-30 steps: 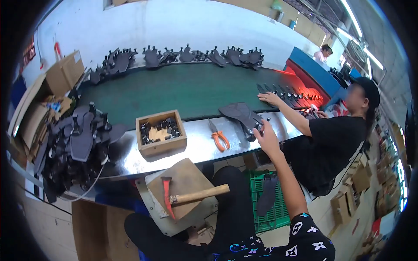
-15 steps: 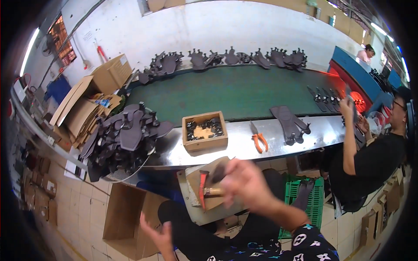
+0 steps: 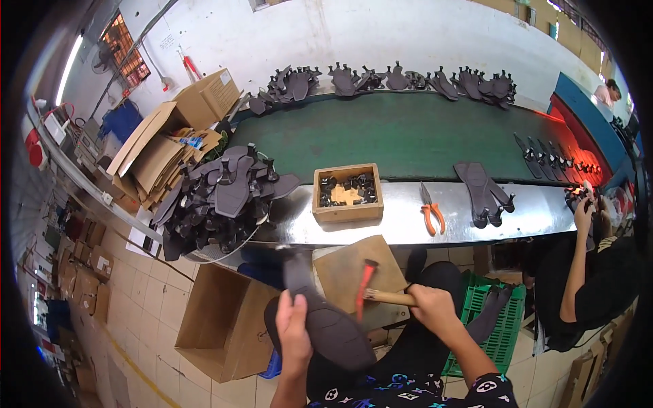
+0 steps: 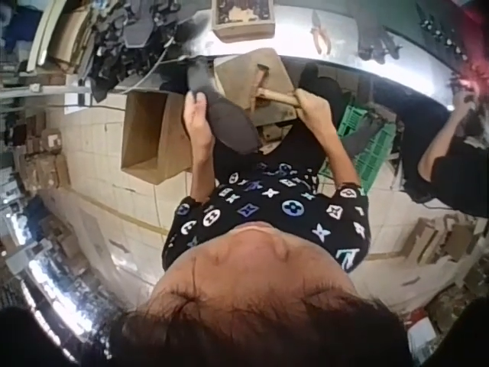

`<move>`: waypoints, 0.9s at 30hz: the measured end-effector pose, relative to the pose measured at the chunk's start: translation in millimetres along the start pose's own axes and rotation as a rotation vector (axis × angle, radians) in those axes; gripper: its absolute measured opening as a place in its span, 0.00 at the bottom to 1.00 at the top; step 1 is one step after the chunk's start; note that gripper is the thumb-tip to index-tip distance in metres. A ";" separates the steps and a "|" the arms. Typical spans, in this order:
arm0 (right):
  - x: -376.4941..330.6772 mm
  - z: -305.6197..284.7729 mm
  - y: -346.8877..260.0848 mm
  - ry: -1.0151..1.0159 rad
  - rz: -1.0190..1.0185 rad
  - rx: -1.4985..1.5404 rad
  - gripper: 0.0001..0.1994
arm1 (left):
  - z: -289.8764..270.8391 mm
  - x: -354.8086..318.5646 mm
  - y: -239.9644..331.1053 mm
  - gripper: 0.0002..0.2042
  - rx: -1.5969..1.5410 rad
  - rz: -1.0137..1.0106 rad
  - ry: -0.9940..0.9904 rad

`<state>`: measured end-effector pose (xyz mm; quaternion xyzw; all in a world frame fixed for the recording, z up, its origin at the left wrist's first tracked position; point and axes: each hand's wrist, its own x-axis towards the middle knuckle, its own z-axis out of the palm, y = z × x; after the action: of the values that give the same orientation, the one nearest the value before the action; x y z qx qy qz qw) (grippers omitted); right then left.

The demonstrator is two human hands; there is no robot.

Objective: Assembling and hammering components of shoe soles at a workbench.

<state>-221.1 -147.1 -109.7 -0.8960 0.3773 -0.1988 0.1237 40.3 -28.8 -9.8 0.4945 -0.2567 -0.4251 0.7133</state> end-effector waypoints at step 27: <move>-13.6 -19.5 2.6 0.189 0.570 1.240 0.10 | 85.6 233.5 -37.1 0.06 1.062 0.681 -0.347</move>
<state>-240.1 -140.4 -96.9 -0.5045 0.4239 -0.4151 0.6273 78.2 -276.9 -24.3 0.5948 -0.6853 -0.0645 0.4152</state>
